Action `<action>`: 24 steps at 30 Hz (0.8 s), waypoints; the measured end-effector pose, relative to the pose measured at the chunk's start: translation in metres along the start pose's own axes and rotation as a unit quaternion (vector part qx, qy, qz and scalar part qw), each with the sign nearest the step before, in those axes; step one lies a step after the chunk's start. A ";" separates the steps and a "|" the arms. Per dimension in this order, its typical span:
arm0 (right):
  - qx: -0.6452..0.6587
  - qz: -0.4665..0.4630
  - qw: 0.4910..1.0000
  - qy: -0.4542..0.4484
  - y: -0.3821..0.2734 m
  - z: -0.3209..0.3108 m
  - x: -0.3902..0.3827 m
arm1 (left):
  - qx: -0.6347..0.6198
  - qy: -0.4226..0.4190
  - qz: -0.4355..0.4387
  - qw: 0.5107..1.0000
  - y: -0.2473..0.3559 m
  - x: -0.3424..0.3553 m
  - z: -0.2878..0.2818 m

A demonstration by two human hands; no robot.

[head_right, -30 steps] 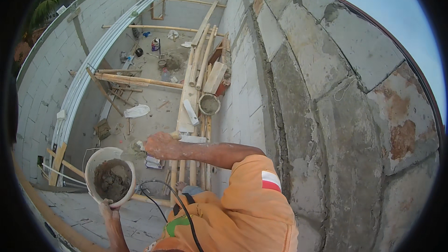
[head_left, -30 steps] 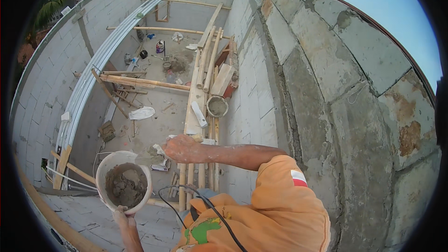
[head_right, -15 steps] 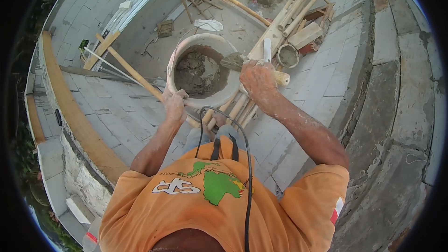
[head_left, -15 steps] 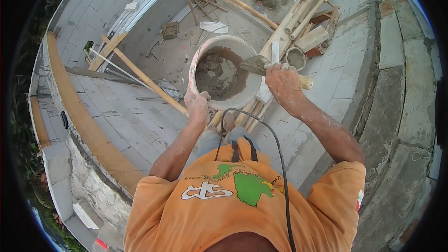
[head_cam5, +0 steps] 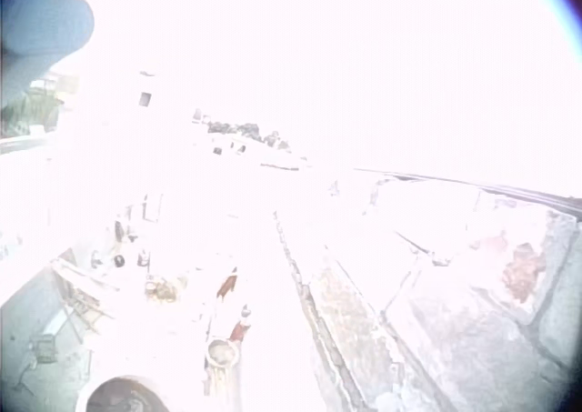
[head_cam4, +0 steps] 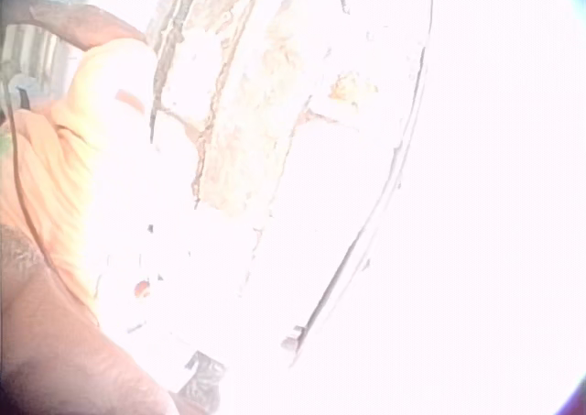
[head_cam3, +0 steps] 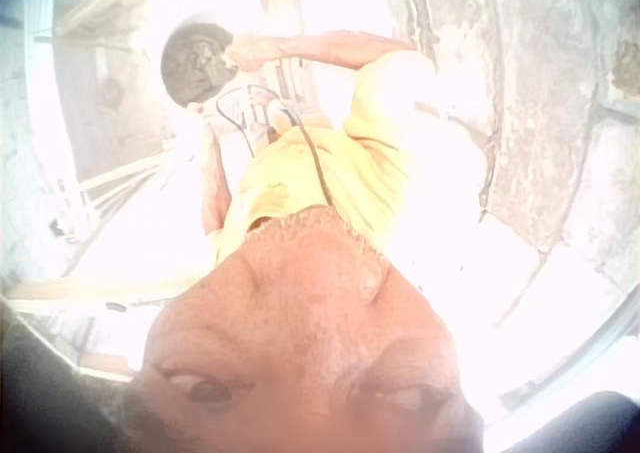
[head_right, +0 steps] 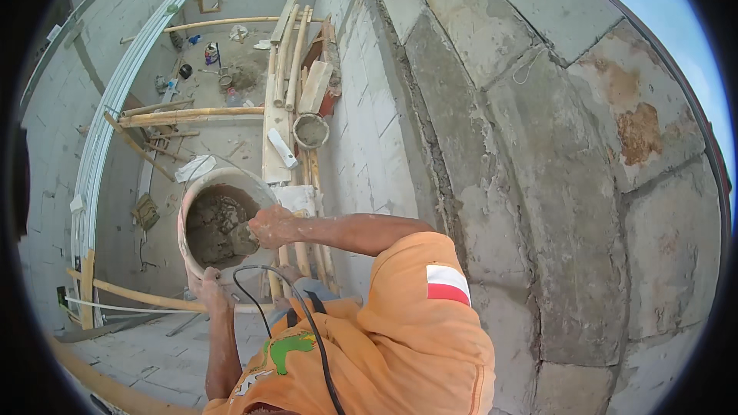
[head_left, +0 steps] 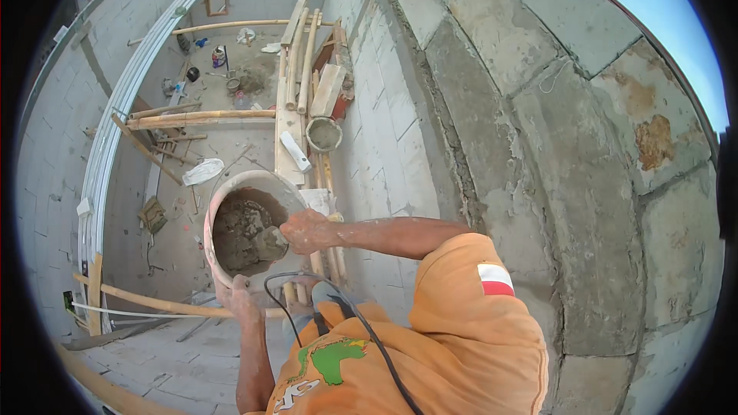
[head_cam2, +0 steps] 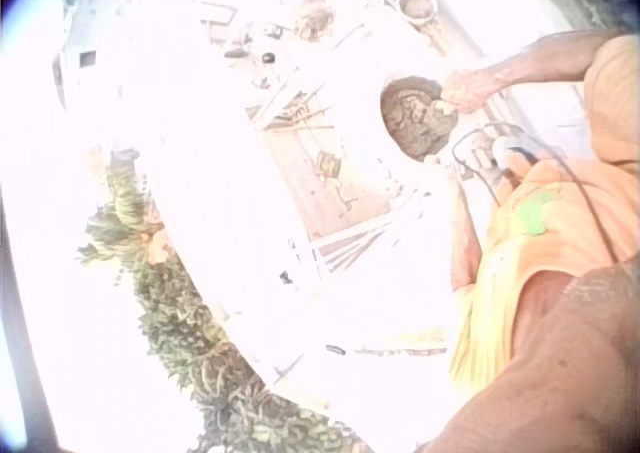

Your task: The person applies mortar to the top of a stone block wall using a trowel and smooths it along the edge. The person then pours water from a bottle into a bucket containing more mortar and mixes it by hand and with the trowel.

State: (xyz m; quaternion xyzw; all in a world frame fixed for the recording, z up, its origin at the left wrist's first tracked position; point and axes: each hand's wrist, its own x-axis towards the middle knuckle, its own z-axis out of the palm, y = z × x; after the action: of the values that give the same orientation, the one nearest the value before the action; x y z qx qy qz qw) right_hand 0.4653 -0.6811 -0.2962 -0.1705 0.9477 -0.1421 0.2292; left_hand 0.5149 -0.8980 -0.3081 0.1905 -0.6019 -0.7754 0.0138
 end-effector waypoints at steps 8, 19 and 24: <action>0.005 0.074 0.994 0.075 0.002 0.008 -0.070 | 0.065 -0.103 0.023 0.992 -0.007 0.002 0.012; -0.195 0.101 0.956 0.195 0.056 -0.016 -0.109 | -0.022 -0.155 -0.069 0.985 -0.037 0.008 0.059; -0.260 0.139 0.935 0.197 0.078 -0.013 -0.094 | -0.018 -0.222 -0.054 0.973 -0.037 0.012 0.101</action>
State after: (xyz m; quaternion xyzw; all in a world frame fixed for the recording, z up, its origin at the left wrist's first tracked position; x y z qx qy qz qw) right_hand 0.5179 -0.5720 -0.2760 -0.0590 0.9919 0.1123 0.0029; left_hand 0.4802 -0.7970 -0.3256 0.0458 -0.5643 -0.8089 -0.1586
